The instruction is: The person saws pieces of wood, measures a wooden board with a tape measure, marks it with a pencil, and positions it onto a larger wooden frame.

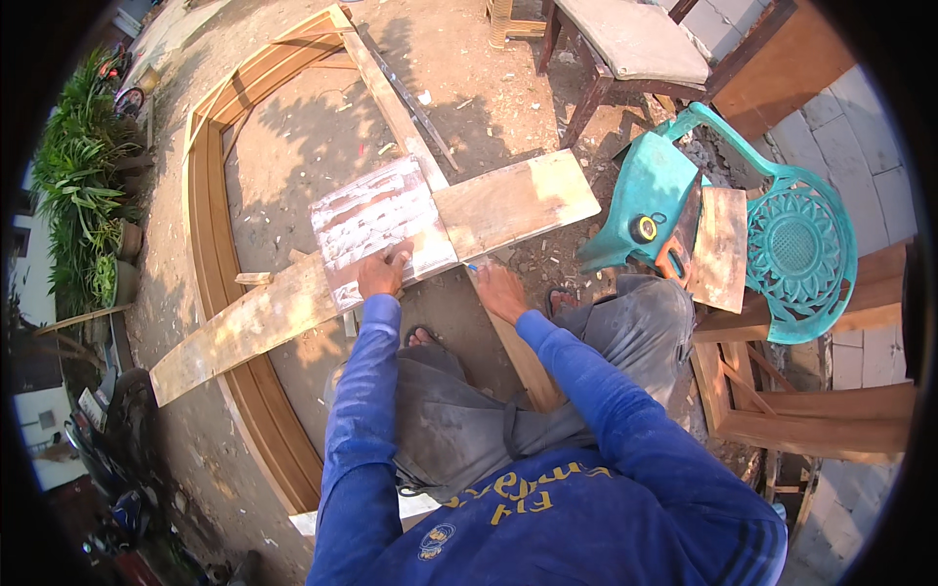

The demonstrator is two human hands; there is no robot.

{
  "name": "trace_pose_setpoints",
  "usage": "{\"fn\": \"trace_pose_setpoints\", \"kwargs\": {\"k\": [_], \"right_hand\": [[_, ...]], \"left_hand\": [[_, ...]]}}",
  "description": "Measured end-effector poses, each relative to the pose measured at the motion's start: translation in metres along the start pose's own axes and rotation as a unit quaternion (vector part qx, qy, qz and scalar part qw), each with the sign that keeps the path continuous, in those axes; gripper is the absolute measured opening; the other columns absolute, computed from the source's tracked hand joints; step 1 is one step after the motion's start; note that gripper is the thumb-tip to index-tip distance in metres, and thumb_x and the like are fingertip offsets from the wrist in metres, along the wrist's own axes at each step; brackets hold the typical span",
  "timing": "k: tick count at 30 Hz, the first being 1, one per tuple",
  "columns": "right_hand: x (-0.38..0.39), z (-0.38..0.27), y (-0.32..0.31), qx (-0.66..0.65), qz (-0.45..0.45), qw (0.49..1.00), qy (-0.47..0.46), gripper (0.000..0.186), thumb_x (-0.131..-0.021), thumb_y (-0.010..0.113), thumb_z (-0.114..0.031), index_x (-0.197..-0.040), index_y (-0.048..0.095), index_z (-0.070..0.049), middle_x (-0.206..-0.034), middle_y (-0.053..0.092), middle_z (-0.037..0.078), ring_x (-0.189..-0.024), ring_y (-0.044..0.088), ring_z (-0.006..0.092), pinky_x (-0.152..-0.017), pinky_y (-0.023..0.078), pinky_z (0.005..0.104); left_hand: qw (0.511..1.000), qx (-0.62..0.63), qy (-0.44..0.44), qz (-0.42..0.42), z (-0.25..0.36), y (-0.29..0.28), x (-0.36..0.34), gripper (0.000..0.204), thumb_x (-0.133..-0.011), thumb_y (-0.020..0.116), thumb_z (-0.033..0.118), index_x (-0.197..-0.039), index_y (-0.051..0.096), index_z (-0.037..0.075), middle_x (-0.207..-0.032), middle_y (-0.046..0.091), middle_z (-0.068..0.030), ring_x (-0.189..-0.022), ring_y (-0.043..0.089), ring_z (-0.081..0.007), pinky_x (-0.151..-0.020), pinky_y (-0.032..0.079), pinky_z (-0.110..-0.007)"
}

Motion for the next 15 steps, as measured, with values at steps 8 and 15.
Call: {"fn": "trace_pose_setpoints", "kwargs": {"k": [8,15], "right_hand": [[-0.067,-0.043,0.024,-0.044,0.088,0.994,-0.042,0.045,-0.092,0.058,-0.034,-0.105,0.057,0.008,-0.106,0.063,0.03,-0.105,0.061,0.0456,-0.092,0.048,0.0514],[-0.091,-0.05,0.023,-0.143,0.008,0.98,0.137,0.072,-0.084,0.072,-0.043,-0.129,0.051,0.009,-0.131,0.057,0.029,-0.126,0.054,0.0409,-0.107,0.042,0.0445]], "left_hand": [[0.98,0.044,-0.158,0.109,-0.094,-0.007,-0.037,0.107,-0.072,0.079,0.049,-0.153,0.029,-0.001,-0.142,0.049,-0.0288,-0.129,0.051,-0.044,-0.112,0.039,-0.042],[0.974,0.096,-0.154,0.137,-0.119,-0.025,-0.053,0.108,-0.071,0.079,0.052,-0.147,0.034,-0.01,-0.146,0.046,-0.0289,-0.135,0.046,-0.0403,-0.113,0.037,-0.04]]}}
Point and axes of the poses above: each hand's wrist, its own x-axis away from the middle knuckle, its own y-axis out of the palm, z = x × y, the point moved 2 cm from there along -x, towards the middle knuckle
